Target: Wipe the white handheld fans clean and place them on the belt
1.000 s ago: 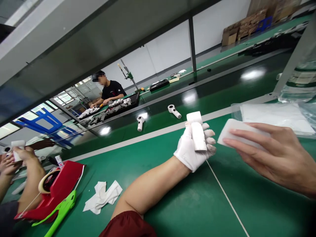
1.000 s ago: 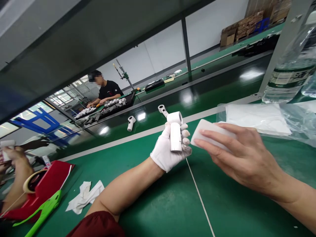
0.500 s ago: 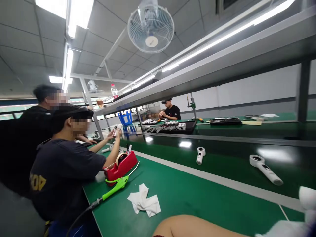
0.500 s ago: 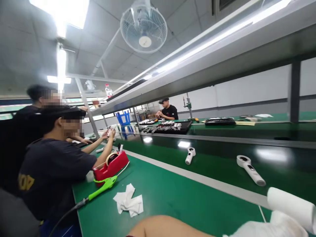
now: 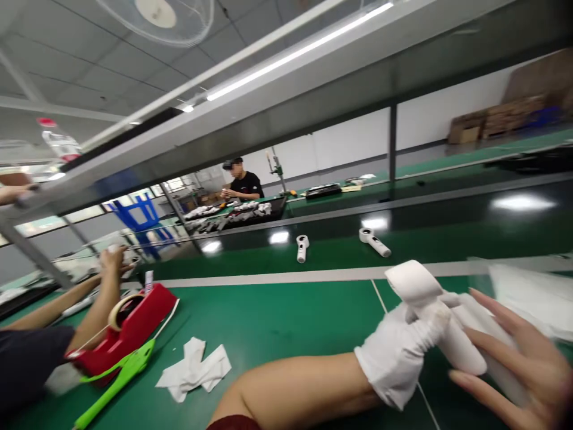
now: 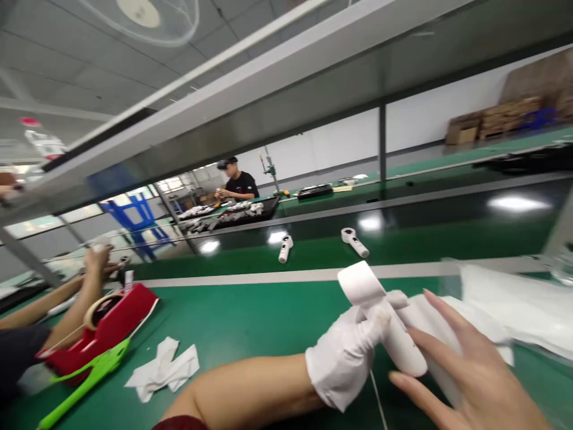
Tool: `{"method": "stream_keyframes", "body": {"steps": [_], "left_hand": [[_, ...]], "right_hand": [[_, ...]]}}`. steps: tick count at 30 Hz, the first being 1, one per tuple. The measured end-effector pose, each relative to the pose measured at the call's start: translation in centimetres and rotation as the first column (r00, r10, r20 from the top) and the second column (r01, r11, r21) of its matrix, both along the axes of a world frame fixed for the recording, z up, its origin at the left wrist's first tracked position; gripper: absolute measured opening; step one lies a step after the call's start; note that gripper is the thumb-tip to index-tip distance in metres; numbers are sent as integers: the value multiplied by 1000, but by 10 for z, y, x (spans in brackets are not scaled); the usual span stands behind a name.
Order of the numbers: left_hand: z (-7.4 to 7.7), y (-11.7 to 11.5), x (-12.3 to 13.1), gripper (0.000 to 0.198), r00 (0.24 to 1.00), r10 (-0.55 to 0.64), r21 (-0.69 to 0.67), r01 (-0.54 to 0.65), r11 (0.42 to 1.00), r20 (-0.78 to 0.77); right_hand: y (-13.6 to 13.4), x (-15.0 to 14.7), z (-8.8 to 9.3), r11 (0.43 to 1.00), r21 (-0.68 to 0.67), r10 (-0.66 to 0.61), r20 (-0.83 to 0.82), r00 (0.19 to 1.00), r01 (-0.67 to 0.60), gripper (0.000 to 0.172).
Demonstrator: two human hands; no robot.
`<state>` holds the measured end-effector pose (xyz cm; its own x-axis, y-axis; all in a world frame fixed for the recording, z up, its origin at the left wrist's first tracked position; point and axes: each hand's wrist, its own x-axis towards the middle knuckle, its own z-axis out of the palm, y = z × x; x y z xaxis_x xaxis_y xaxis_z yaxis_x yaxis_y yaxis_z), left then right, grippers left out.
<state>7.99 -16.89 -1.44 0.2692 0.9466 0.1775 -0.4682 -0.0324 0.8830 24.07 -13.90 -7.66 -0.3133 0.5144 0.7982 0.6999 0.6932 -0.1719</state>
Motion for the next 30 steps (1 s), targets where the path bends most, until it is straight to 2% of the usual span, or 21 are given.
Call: {"method": "stream_keyframes", "body": {"steps": [2,3,6,8,11,12,14,17,20,22,24,26,28,30], "left_hand": [[3,-2,-2,59,998,-35,-41,33,999,-55],[5,-1,-3,62,997,4,-52,-8,999,-79],[10,2,-7,77,956,278,-15,-280,960,-89],[13,6,-13,76,907,395,145,-376,915,-146],[20,8,-26,58,820,445,447,-266,854,-361],[22,8,-29,51,780,464,503,-227,834,-419],[27,8,-35,31,727,481,523,-197,829,-490],[32,12,-39,10,730,401,460,-134,878,-553],[34,20,-41,5,716,325,396,-74,915,-618],[36,26,-42,12,740,267,262,-127,957,-618],[36,29,-41,30,836,190,36,-201,979,-515],[35,30,-38,45,946,114,-204,-181,962,-303],[33,26,-32,57,996,44,-364,-71,929,-83],[32,19,-25,67,995,-50,-396,80,915,86]], "right_hand": [[-8,10,-1,994,-111,-4,63,998,11,59],[-9,13,0,991,-132,-13,88,996,24,51],[-6,18,2,998,-48,-42,131,990,49,35],[-2,21,2,999,10,-34,151,988,33,34],[-1,23,3,996,86,-51,179,983,36,30],[-3,23,4,993,105,-71,190,979,51,28],[-8,22,7,989,130,-94,220,971,66,25],[-18,15,14,991,121,-86,245,966,57,23],[-25,7,18,998,64,-40,240,970,25,23],[-27,5,19,1000,27,-11,222,975,5,23],[-27,4,20,1000,-2,14,201,980,-14,22],[-26,6,21,999,-17,37,165,986,-35,24],[-23,7,22,998,-37,45,133,990,-40,26],[-20,9,21,997,-72,30,114,993,-22,29]]}}
